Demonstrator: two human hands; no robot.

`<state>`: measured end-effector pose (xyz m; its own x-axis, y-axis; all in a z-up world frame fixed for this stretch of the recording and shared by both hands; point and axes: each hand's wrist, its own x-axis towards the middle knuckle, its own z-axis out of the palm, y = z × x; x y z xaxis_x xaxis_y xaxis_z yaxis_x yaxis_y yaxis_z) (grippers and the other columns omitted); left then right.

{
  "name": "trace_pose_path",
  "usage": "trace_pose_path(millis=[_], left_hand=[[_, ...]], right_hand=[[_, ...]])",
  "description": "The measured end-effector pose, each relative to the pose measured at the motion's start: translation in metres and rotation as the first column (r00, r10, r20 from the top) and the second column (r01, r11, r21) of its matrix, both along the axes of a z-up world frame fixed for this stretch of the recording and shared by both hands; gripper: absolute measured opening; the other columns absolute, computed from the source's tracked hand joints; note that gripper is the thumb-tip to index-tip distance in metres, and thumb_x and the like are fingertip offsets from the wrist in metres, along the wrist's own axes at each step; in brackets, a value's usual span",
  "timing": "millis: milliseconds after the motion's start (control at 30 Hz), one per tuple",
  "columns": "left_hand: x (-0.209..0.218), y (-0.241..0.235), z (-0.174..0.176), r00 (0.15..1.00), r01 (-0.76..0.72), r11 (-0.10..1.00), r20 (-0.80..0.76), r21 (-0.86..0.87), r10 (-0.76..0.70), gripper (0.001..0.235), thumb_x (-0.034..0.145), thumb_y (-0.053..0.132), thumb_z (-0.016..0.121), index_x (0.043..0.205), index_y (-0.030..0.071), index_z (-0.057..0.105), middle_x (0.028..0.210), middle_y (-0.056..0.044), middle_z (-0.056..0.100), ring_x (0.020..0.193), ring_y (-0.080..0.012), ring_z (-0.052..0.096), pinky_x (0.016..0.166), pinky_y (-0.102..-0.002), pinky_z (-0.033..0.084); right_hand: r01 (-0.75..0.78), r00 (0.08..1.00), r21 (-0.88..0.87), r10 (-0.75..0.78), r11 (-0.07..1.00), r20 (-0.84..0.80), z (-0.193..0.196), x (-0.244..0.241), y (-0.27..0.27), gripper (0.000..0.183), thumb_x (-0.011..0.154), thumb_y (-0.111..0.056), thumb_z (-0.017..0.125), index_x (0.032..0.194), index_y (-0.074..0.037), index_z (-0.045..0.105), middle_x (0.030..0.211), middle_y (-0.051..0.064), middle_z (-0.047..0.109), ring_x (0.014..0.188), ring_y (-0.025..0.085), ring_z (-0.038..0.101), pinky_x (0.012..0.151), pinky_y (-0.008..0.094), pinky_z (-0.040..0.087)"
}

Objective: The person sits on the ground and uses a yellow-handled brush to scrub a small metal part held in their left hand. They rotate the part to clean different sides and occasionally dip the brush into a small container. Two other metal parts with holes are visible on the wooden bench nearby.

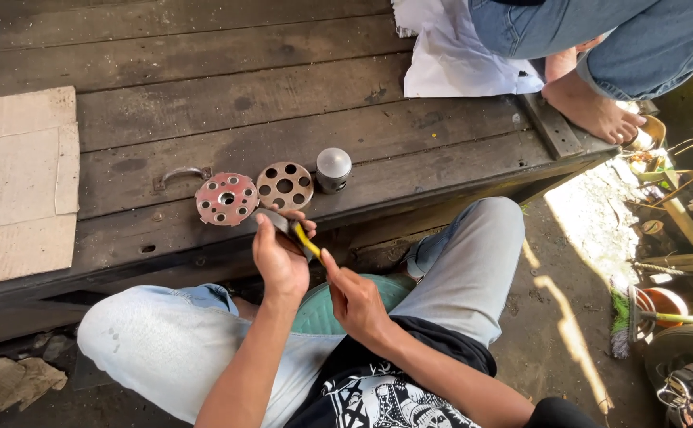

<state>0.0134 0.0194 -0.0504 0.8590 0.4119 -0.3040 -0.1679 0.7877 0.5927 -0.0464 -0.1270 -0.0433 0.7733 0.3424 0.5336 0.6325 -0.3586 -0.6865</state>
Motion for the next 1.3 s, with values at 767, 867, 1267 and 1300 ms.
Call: trace_pose_path(millis=[767,867,1267,1300], left_hand=[[-0.002,0.002,0.013,0.994,-0.07,0.997,-0.085,-0.037,0.067,0.03,0.109,0.042,0.049,0.114,0.016,0.061,0.089,-0.021,0.073,0.077,-0.0356,0.075,0.071,-0.039,0.064],[0.003,0.005,0.008,0.994,-0.078,0.996,-0.082,-0.037,0.075,0.031,0.108,0.043,0.049,0.112,0.015,0.062,0.086,-0.021,0.072,0.072,-0.035,0.075,0.066,-0.039,0.064],[0.002,-0.006,-0.001,0.998,0.003,0.997,-0.062,-0.076,-0.008,0.033,0.109,0.042,0.048,0.113,0.013,0.063,0.085,-0.021,0.073,0.071,-0.034,0.074,0.063,-0.037,0.062],[0.002,-0.01,-0.002,0.998,0.02,0.997,-0.062,-0.072,-0.025,0.032,0.109,0.041,0.048,0.112,0.013,0.063,0.085,-0.022,0.072,0.07,-0.035,0.074,0.063,-0.037,0.062]], right_hand=[[-0.026,0.999,0.032,0.027,0.999,-0.036,-0.004,-0.002,0.003,0.054,0.095,0.008,0.056,0.148,-0.002,0.054,0.065,0.009,0.062,0.048,0.022,0.059,0.042,0.032,0.044],[-0.029,0.999,0.006,0.029,1.0,-0.02,-0.003,-0.003,-0.001,0.054,0.094,0.007,0.057,0.147,-0.002,0.055,0.065,0.011,0.063,0.049,0.025,0.061,0.043,0.033,0.045],[-0.051,0.999,-0.014,0.051,0.999,-0.016,-0.01,0.003,-0.007,0.058,0.094,0.011,0.055,0.15,0.0,0.05,0.065,0.012,0.065,0.048,0.024,0.06,0.041,0.035,0.042],[-0.037,0.999,-0.017,0.037,0.999,-0.015,-0.01,0.006,-0.006,0.057,0.094,0.01,0.055,0.15,-0.001,0.05,0.065,0.011,0.065,0.048,0.023,0.06,0.041,0.034,0.041]])
